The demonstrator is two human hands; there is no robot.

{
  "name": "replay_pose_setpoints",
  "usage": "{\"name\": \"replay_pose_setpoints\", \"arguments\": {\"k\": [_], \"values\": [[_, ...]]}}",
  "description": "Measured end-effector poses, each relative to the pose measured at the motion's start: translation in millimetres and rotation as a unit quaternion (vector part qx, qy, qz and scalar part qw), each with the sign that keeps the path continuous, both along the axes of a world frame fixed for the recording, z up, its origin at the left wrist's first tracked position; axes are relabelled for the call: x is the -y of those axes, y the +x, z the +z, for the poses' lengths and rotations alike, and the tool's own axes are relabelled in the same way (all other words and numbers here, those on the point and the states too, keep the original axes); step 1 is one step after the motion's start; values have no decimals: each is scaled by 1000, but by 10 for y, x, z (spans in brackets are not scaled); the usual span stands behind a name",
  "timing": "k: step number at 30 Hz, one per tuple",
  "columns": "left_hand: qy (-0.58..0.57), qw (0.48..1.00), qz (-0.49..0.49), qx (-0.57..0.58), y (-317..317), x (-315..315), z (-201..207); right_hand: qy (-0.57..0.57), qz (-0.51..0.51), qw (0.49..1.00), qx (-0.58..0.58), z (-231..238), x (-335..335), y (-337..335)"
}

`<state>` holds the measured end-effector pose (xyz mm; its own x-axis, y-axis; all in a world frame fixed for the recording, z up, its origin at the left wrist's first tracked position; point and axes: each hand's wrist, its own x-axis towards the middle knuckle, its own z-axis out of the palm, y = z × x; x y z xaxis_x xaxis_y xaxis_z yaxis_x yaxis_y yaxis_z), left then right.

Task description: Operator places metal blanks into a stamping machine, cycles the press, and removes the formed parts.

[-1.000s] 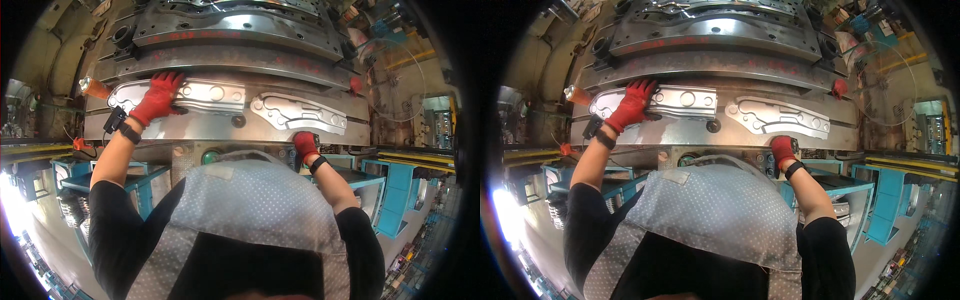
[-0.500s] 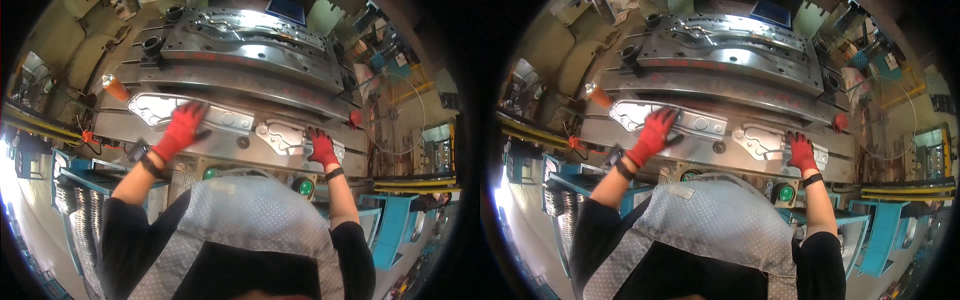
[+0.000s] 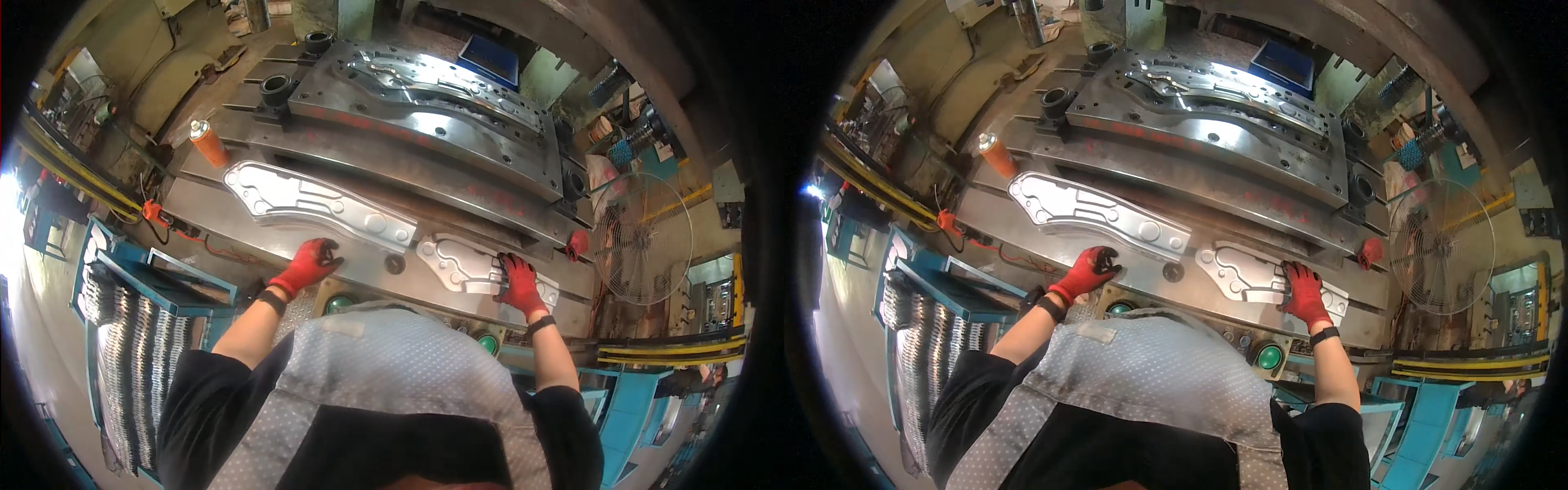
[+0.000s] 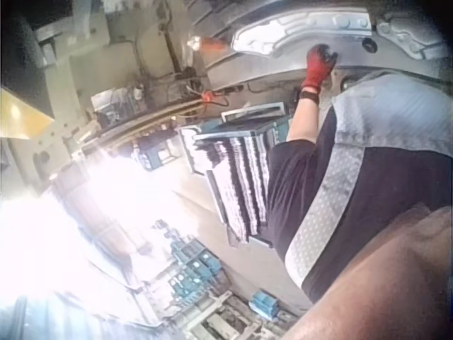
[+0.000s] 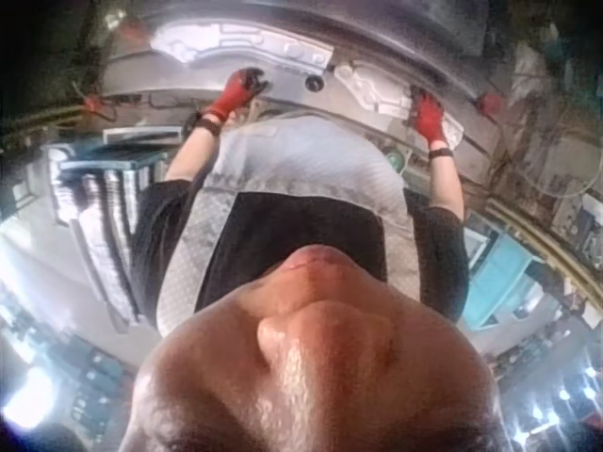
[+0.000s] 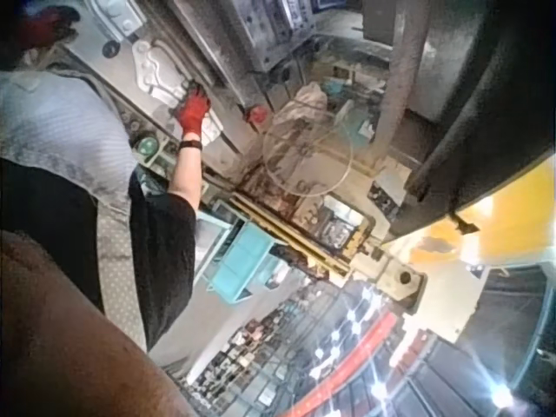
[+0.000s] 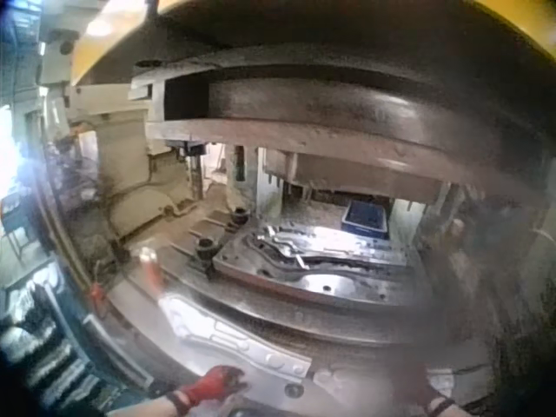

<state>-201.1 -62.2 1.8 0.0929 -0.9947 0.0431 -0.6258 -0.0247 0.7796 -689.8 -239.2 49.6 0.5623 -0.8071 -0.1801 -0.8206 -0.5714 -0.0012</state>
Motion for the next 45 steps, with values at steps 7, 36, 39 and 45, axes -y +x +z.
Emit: {"name": "replay_pose_setpoints", "arguments": {"k": [7, 36, 39, 45], "values": [[-9, 1000, -1, -27, 32, -27, -8, -14, 11, 998, 63, 872, 28, 97], [17, 999, -19, -47, 101, -35, 191, -73, 247, 933, 252, 1381, 3106, 2674], [24, 996, -19, -80, 124, -41, 155, 11, 218, 936, 276, 1402, 3176, 2979], [28, 998, -25, -43, 87, -38, 143, -73, 209, 967, 129, 1472, 3036, 2770]]}}
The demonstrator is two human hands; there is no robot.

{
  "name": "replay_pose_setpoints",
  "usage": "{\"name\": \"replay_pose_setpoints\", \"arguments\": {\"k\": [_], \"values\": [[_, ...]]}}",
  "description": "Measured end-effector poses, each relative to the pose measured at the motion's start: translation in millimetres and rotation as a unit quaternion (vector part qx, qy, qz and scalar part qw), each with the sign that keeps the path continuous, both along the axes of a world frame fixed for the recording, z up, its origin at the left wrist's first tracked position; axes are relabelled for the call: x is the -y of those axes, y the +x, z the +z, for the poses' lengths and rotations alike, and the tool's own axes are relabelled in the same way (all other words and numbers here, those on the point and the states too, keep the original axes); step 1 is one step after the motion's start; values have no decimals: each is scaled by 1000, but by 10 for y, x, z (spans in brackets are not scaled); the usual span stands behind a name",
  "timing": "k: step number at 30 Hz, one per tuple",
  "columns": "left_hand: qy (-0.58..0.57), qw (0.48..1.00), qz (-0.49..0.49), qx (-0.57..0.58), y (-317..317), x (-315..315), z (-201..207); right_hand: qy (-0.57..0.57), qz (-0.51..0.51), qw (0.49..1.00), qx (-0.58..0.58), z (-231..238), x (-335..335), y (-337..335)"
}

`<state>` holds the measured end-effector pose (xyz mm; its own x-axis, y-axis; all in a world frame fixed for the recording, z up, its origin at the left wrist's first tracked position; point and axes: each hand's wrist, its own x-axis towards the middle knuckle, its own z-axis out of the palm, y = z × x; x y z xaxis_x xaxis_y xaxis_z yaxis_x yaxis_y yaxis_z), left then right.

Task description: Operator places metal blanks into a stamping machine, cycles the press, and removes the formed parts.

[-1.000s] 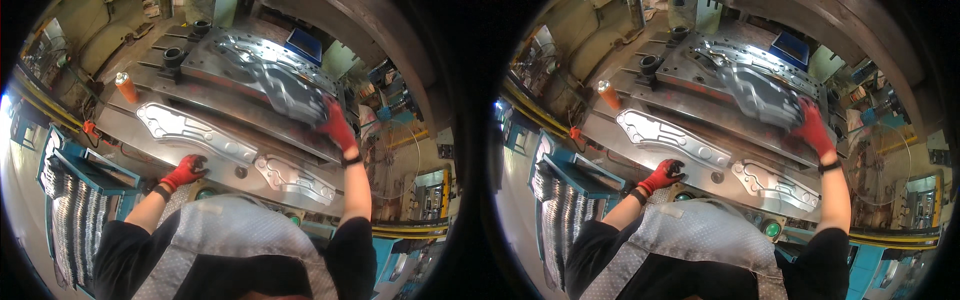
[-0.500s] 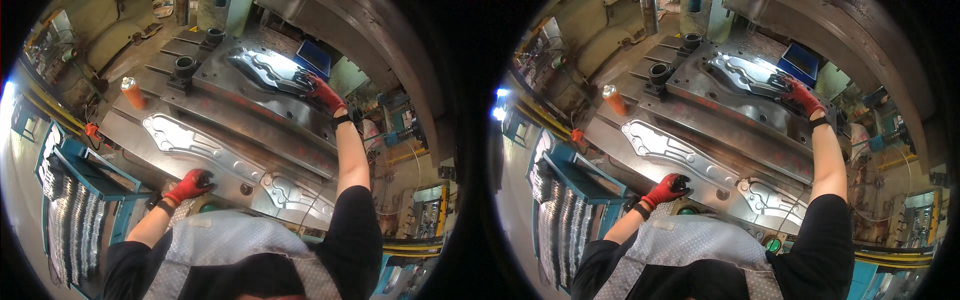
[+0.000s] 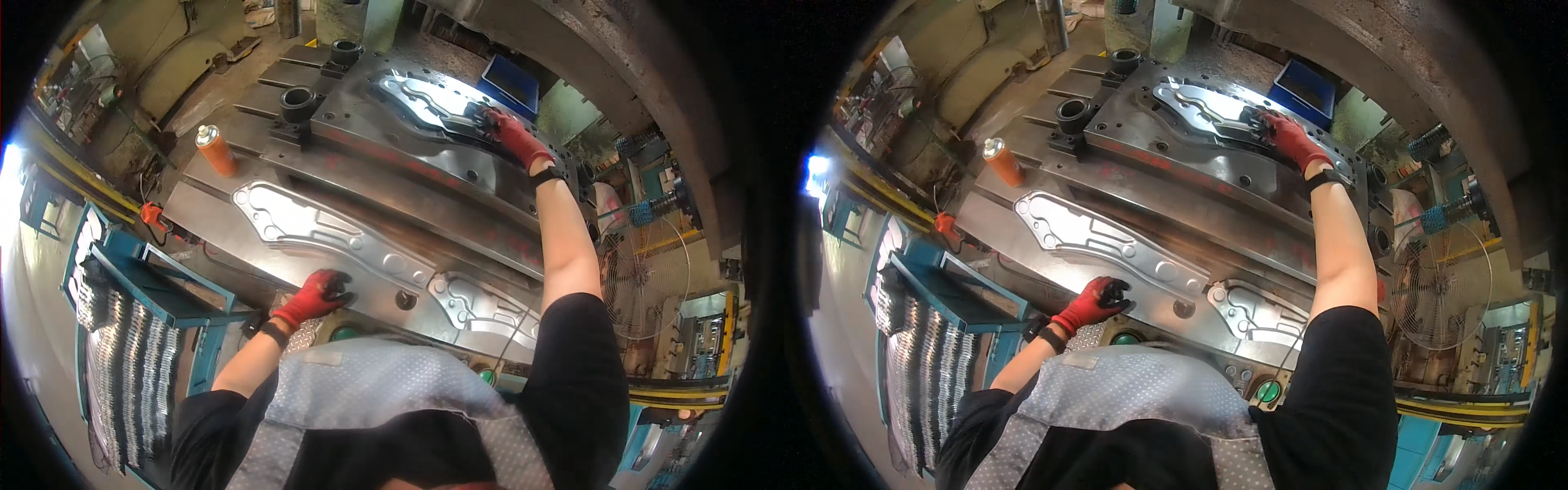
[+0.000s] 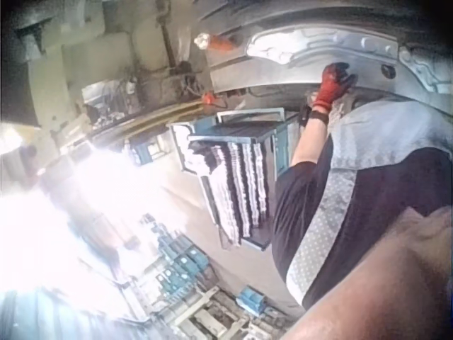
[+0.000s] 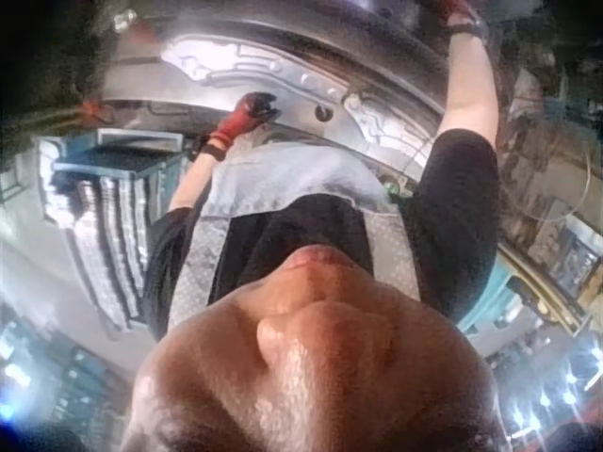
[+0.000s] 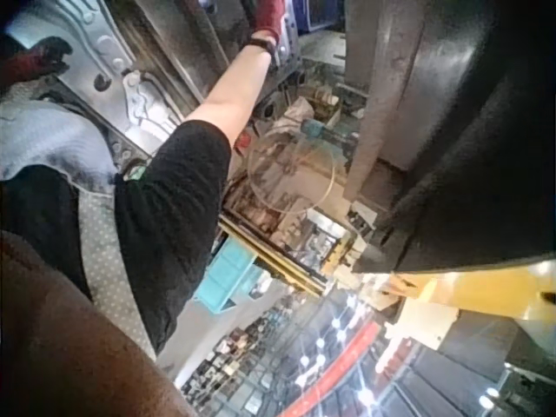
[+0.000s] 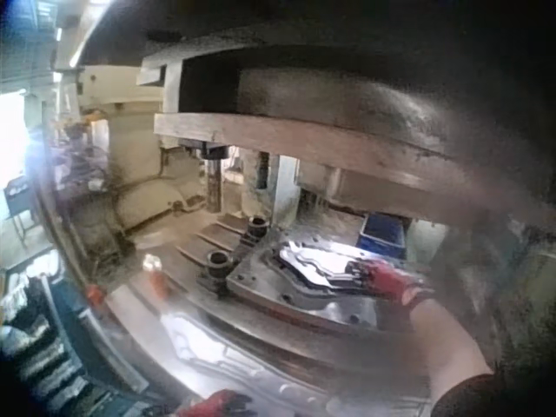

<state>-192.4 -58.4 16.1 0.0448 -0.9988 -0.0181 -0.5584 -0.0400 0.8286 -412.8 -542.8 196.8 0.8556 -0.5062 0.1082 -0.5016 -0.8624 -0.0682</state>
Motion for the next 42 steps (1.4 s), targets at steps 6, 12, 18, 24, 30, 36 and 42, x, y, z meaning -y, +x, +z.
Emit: {"name": "replay_pose_setpoints", "arguments": {"k": [6, 12, 18, 24, 30, 36, 42], "values": [[-93, 991, 17, 94, -50, -25, -231, -237, -93, 963, -83, 371, -1107, 397], [27, 989, -77, 121, -171, -419, -103, 20, 27, 979, 200, 75, -3061, -442], [108, 949, -226, 189, 8, -904, -2479, 335, -263, 897, -114, -1332, -4096, -2638], [121, 942, -262, 174, -183, -766, -2437, 178, -386, 894, -143, -2278, -4811, -3295], [130, 937, -271, 177, -184, -672, -2427, 159, -367, 902, -163, -2307, -4811, -3119], [130, 934, -281, 178, -196, -612, -2392, 213, -355, 889, -198, -2202, -4729, -3055], [125, 933, -287, 177, -217, -654, -2336, 200, -349, 893, -201, -2089, -4700, -2962]]}}
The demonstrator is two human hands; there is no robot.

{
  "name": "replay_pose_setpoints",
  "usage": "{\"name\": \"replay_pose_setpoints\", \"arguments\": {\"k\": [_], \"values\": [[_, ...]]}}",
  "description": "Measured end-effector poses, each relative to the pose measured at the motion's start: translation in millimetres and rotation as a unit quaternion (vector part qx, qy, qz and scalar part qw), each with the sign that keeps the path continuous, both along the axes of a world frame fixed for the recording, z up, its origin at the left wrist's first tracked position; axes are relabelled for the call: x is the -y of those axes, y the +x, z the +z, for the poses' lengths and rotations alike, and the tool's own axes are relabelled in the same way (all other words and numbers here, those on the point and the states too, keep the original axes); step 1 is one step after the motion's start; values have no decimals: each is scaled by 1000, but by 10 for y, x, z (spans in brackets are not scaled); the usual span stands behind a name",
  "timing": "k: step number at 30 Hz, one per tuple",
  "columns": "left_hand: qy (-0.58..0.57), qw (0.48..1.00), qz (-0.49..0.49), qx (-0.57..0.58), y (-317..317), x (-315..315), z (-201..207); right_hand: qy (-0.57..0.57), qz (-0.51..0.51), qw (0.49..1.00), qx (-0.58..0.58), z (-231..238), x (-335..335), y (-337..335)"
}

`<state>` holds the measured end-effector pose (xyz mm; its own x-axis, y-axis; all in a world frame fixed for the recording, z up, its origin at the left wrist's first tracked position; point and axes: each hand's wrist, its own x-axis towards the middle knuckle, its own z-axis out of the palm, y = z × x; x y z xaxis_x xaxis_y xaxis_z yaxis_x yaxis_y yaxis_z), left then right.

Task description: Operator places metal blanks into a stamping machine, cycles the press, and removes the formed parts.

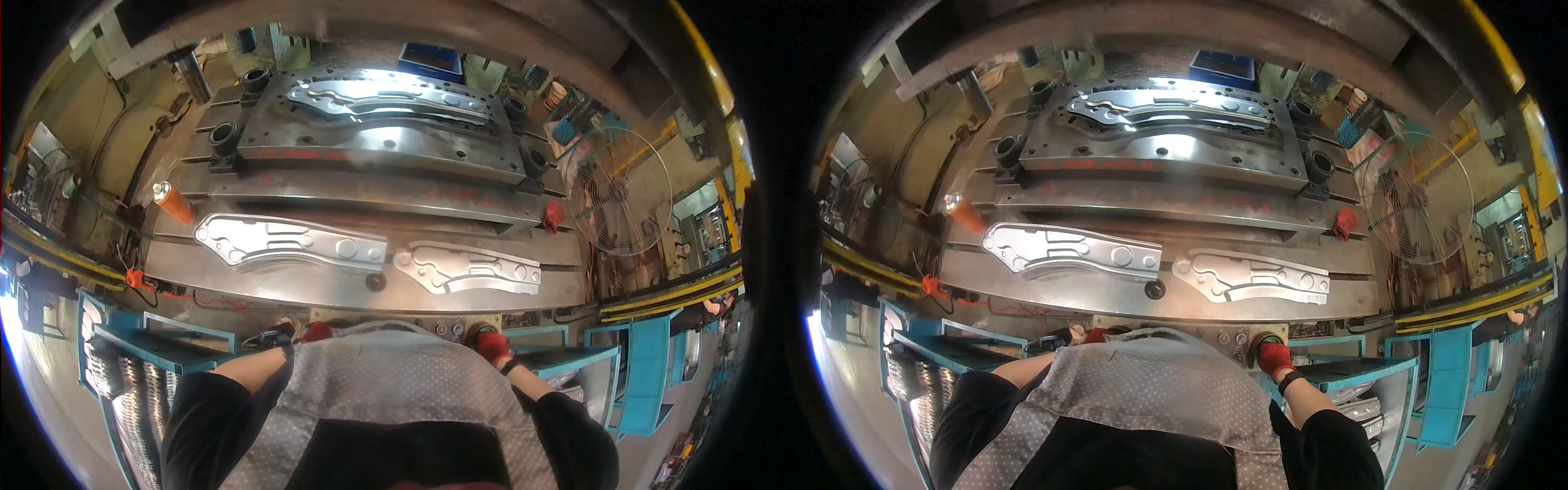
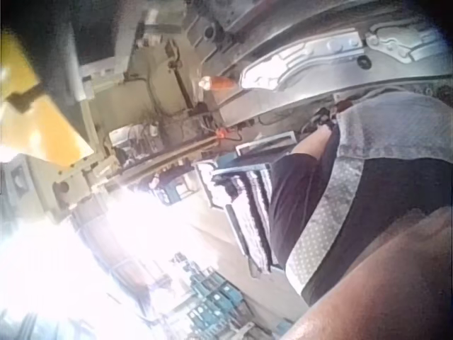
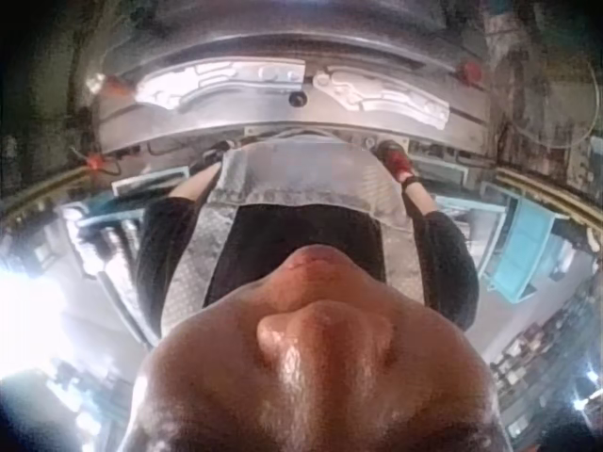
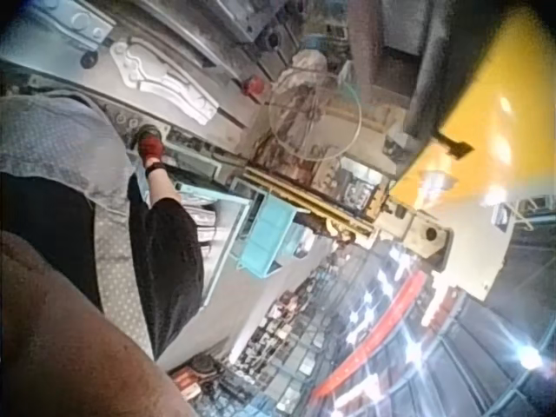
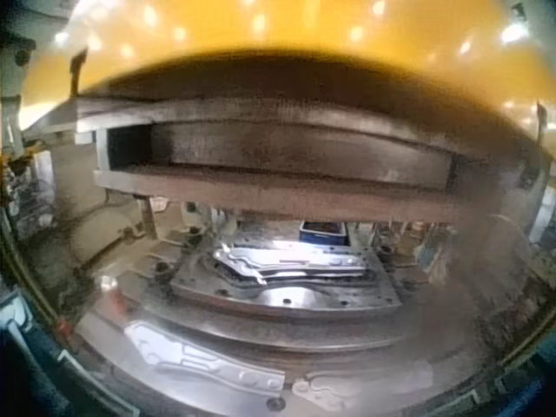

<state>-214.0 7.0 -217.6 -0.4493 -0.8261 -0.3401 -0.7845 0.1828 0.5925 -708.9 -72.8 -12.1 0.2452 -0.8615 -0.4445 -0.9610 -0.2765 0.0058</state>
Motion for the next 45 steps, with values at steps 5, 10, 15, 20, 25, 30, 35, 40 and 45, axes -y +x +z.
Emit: {"name": "replay_pose_setpoints", "arguments": {"k": [5, 10, 15, 20, 25, 30, 35, 40, 45], "values": [[3, 1000, 3, 0, -12, -32, 9, 21, -10, 999, -36, -16, 33, 48], [3, 1000, 2, 0, 1, -17, 29, 10, 35, 999, -29, -326, 30, -122], [-3, 1000, -16, -6, 28, 65, 78, -2, -14, 999, -34, -708, -11, -237], [-19, 999, -25, -13, 98, 60, 100, 14, 1, 1000, 2, 18, 155, 27], [-99, 990, -91, -40, -28, 394, 1671, -71, 10, 997, 36, 449, 624, 266], [-273, 962, -26, -5, -519, 1143, 3636, -197, 121, 970, -72, -204, 804, 263], [-550, 829, 14, -103, -816, 2319, 4384, -164, 157, 962, -152, -395, 814, 333], [-372, 914, 58, 153, -918, 3621, 4819, -146, 145, 963, -176, -469, 783, 390], [-390, 903, 81, 161, -516, 4689, 4413, -155, 156, 950, -220, -330, 725, 507]]}}
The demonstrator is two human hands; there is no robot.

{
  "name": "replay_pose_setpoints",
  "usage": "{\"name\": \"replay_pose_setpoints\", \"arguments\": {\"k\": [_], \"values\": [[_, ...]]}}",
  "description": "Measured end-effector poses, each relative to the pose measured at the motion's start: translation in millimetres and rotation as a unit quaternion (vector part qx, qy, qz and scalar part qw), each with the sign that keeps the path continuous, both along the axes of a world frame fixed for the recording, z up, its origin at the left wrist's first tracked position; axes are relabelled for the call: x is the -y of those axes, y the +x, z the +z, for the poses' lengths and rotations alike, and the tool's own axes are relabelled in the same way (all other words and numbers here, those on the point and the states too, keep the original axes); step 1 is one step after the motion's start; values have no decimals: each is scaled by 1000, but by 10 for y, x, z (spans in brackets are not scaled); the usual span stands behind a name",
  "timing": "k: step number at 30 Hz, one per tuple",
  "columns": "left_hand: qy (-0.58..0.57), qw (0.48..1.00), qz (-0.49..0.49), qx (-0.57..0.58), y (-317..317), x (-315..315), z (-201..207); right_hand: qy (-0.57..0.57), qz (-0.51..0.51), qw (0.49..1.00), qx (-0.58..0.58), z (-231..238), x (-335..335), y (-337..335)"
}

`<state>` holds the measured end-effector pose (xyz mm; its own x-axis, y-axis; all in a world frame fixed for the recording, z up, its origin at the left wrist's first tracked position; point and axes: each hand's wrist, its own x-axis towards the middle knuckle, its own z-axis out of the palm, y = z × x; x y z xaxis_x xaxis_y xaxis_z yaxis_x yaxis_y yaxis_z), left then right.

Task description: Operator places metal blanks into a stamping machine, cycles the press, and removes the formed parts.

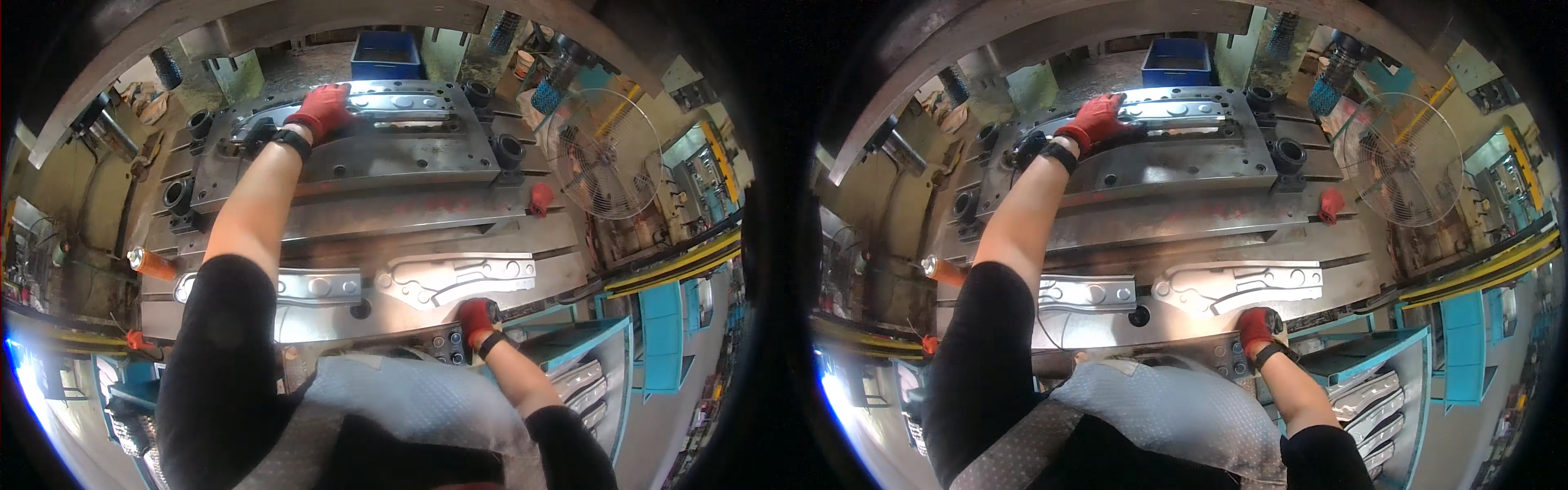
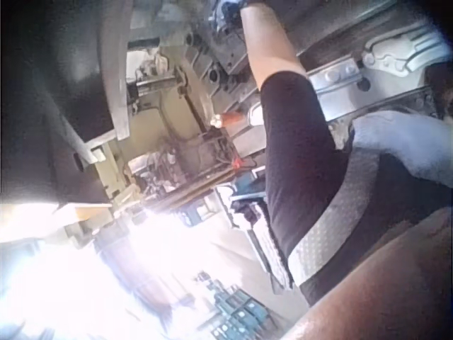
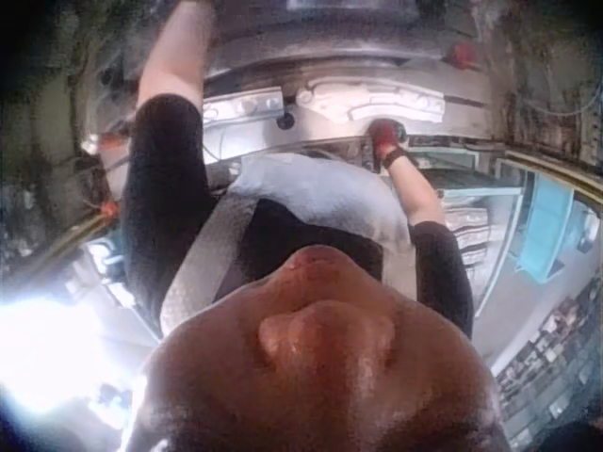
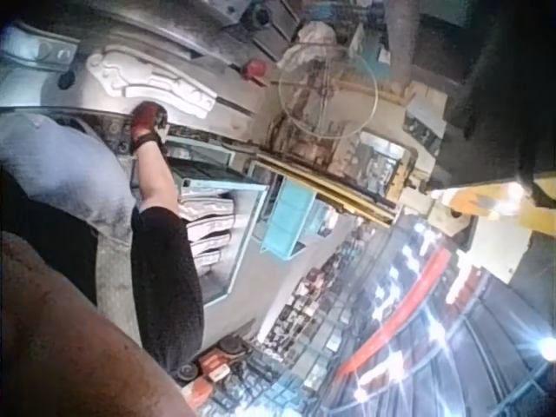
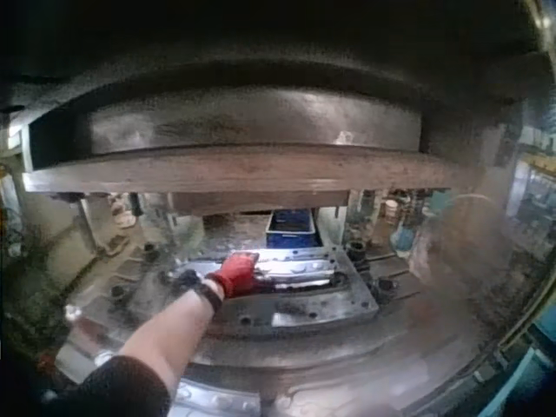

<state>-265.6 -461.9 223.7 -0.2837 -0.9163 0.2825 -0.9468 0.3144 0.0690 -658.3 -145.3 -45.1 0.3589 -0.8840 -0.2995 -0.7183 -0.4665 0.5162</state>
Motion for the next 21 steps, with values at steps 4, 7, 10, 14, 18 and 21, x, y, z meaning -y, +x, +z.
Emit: {"name": "replay_pose_setpoints", "arguments": {"k": [4, 7, 10, 14, 18, 21], "values": [[28, 999, -41, 17, 75, 323, -206, 46, -53, 996, -47, 221, 50, 158], [28, 998, -57, 1, -12, 315, -153, 27, -51, 998, -31, -50, 8, 51], [43, 996, -69, 24, -2, 341, -122, 4, -61, 998, -3, -39, 59, 74], [65, 996, -46, 47, -72, 263, -48, 17, -88, 996, -29, -83, 52, 43], [24, 996, -76, 37, -6, 255, -57, 41, -107, 992, -52, -7, 50, 93], [44, 994, -92, -35, 5, 300, -156, 47, -100, 993, -47, -59, 21, 86]]}}
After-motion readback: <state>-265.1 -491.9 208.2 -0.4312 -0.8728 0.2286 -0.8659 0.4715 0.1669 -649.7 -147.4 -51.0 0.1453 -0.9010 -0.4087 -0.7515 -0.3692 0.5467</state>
